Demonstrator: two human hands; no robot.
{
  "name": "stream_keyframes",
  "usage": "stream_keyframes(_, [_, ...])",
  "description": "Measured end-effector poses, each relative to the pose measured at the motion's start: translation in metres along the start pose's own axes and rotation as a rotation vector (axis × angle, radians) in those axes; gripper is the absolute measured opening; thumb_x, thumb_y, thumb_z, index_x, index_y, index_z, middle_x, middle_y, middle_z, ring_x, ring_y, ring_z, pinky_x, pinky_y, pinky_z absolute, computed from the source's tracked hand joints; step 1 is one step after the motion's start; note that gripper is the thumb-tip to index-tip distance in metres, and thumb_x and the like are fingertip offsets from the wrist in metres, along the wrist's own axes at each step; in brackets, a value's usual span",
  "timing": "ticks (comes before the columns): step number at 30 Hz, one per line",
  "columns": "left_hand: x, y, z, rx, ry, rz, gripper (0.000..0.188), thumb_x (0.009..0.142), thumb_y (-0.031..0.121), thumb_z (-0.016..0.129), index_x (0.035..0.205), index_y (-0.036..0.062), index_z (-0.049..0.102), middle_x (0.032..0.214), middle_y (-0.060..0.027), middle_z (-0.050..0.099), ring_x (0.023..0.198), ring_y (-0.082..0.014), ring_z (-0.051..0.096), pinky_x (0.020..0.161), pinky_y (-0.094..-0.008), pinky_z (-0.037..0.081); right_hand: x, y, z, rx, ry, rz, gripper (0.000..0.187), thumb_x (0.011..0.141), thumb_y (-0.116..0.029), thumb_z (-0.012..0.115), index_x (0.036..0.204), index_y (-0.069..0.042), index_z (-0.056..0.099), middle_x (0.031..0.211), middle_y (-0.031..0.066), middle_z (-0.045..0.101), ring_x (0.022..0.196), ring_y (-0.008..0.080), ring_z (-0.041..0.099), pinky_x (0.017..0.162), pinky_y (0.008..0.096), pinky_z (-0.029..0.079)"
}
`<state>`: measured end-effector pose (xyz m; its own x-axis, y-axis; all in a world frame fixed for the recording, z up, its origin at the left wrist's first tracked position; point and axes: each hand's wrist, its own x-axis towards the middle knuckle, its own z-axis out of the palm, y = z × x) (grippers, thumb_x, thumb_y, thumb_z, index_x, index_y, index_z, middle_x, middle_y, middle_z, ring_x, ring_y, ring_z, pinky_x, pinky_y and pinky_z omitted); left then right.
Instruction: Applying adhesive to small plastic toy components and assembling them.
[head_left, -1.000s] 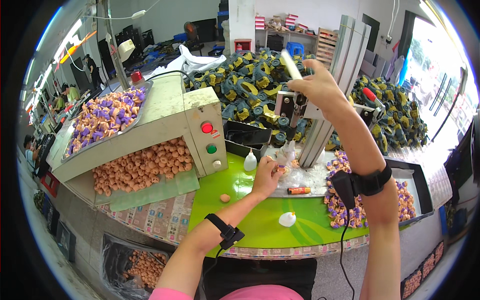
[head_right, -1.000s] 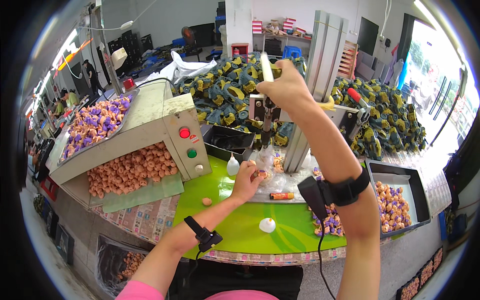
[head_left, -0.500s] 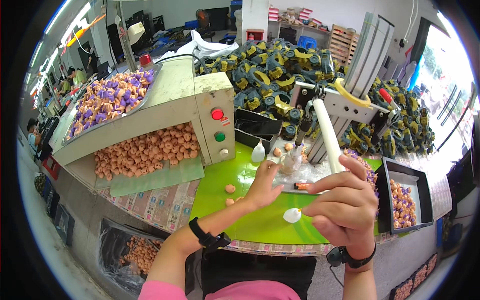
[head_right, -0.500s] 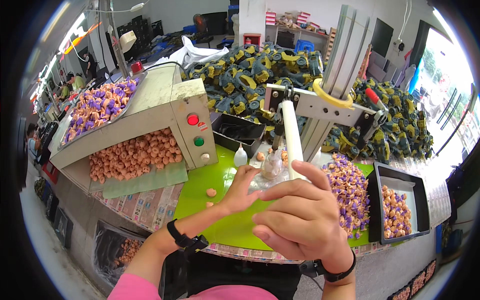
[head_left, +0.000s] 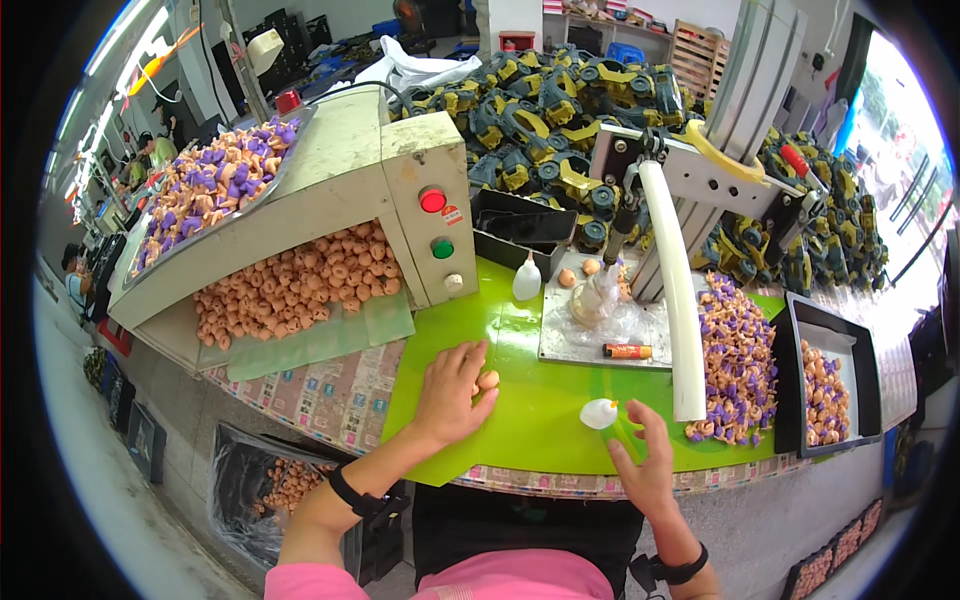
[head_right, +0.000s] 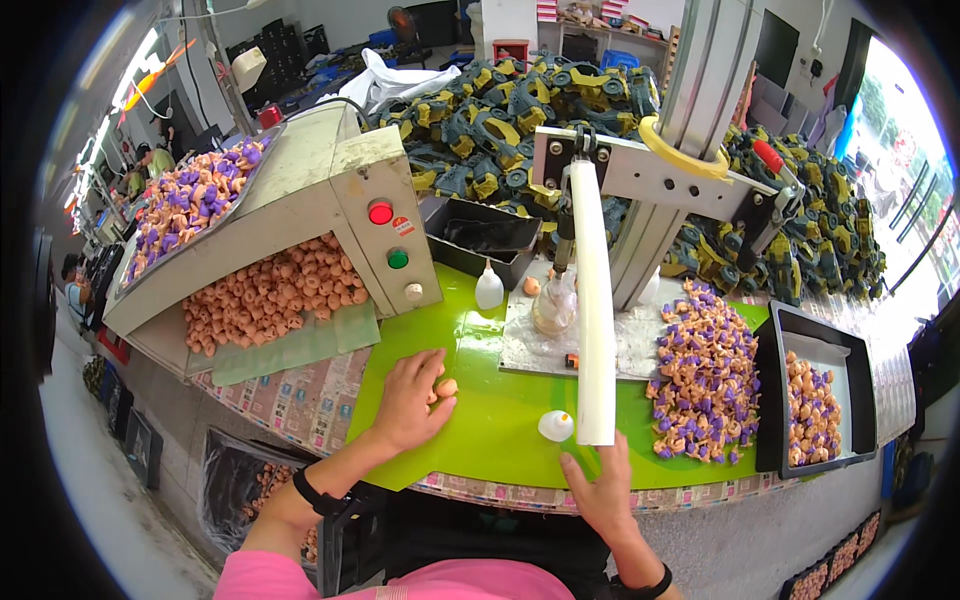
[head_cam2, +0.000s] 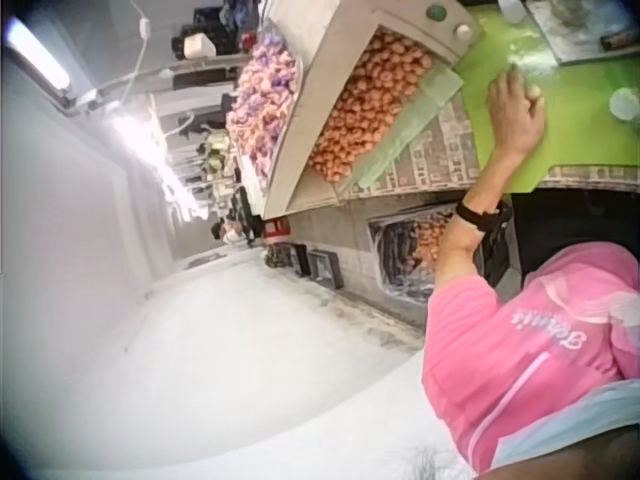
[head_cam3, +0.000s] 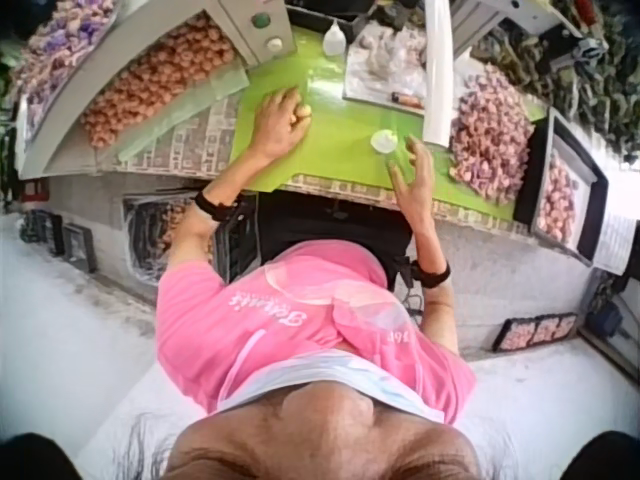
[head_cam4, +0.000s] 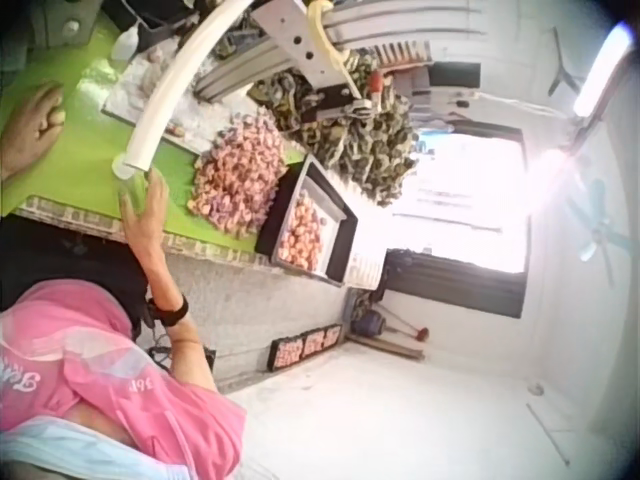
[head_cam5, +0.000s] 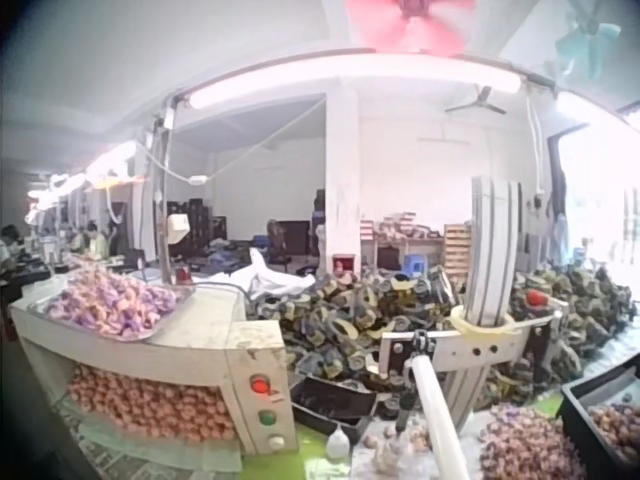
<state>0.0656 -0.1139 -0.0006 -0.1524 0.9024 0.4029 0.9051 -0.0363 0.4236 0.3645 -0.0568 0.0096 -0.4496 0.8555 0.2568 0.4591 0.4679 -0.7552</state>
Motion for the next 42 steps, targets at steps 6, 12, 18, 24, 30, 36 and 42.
stream_keyframes(6, [0.013,0.009,0.013,0.032,-0.131,0.011,0.033,0.077,0.017,0.070,0.107,0.0078,0.060,0.103,-0.0160,0.051,0.091,-0.0335,0.054,0.077,-0.0413,0.048,0.007,0.006,0.023,-0.034,0.081,0.033,0.066,0.074,-0.003,0.071,0.133,-0.005,0.043,0.126,0.0119,0.052,0.112,0.0239,0.052,0.088,0.0355,0.043])
stream_keyframes(12, [0.010,0.010,0.013,-0.117,-0.015,0.019,0.028,0.077,0.013,0.069,0.103,0.0064,0.060,0.105,-0.0160,0.050,0.092,-0.0336,0.056,0.076,-0.0397,0.049,0.013,0.003,0.039,0.034,0.024,0.090,0.067,0.073,-0.006,0.073,0.133,-0.005,0.042,0.125,0.0122,0.053,0.112,0.0269,0.052,0.093,0.0371,0.042])
stream_keyframes(18, [0.006,0.010,0.018,-0.107,-0.005,0.129,0.029,0.079,0.008,0.068,0.107,0.0045,0.062,0.111,-0.0172,0.050,0.095,-0.0335,0.055,0.081,-0.0383,0.049,0.019,0.010,0.051,0.097,0.076,0.092,0.053,0.076,-0.005,0.070,0.125,-0.004,0.049,0.111,0.0129,0.060,0.104,0.0288,0.057,0.090,0.0363,0.044])
stream_keyframes(24, [0.009,0.009,0.019,-0.432,0.046,-0.070,0.029,0.083,0.006,0.066,0.111,0.0027,0.062,0.110,-0.0116,0.052,0.087,-0.0211,0.057,0.073,-0.0305,0.049,0.020,0.004,0.046,0.115,0.074,0.072,0.034,0.078,-0.007,0.070,0.109,-0.006,0.058,0.104,0.0131,0.062,0.095,0.0287,0.059,0.084,0.0362,0.046])
stream_keyframes(30, [0.022,-0.008,0.021,-1.514,-0.185,-0.727,0.024,0.091,0.013,0.061,0.112,0.0024,0.061,0.094,-0.0008,0.058,0.078,-0.0076,0.054,0.058,-0.0223,0.043,0.018,-0.001,0.043,0.145,0.043,0.074,0.029,0.076,-0.008,0.072,0.103,-0.007,0.061,0.098,0.0102,0.064,0.092,0.0276,0.059,0.082,0.0352,0.046])
stream_keyframes(36, [0.020,-0.013,0.024,-1.985,-0.171,-0.767,0.027,0.094,0.018,0.056,0.115,0.0003,0.057,0.106,-0.0069,0.058,0.079,-0.0097,0.056,0.057,-0.0230,0.044,0.019,-0.003,0.040,0.178,0.016,0.054,0.029,0.075,-0.007,0.073,0.102,-0.007,0.061,0.097,0.0096,0.064,0.092,0.0282,0.059,0.081,0.0358,0.046])
stream_keyframes(42, [0.008,0.001,0.026,-2.585,-0.104,-0.917,0.031,0.097,0.024,0.051,0.120,0.0032,0.053,0.120,-0.0119,0.054,0.084,-0.0177,0.058,0.058,-0.0257,0.046,0.016,-0.012,0.034,0.136,-0.062,0.013,0.028,0.075,-0.007,0.072,0.101,-0.006,0.061,0.097,0.0108,0.064,0.093,0.0307,0.059,0.081,0.0380,0.046])
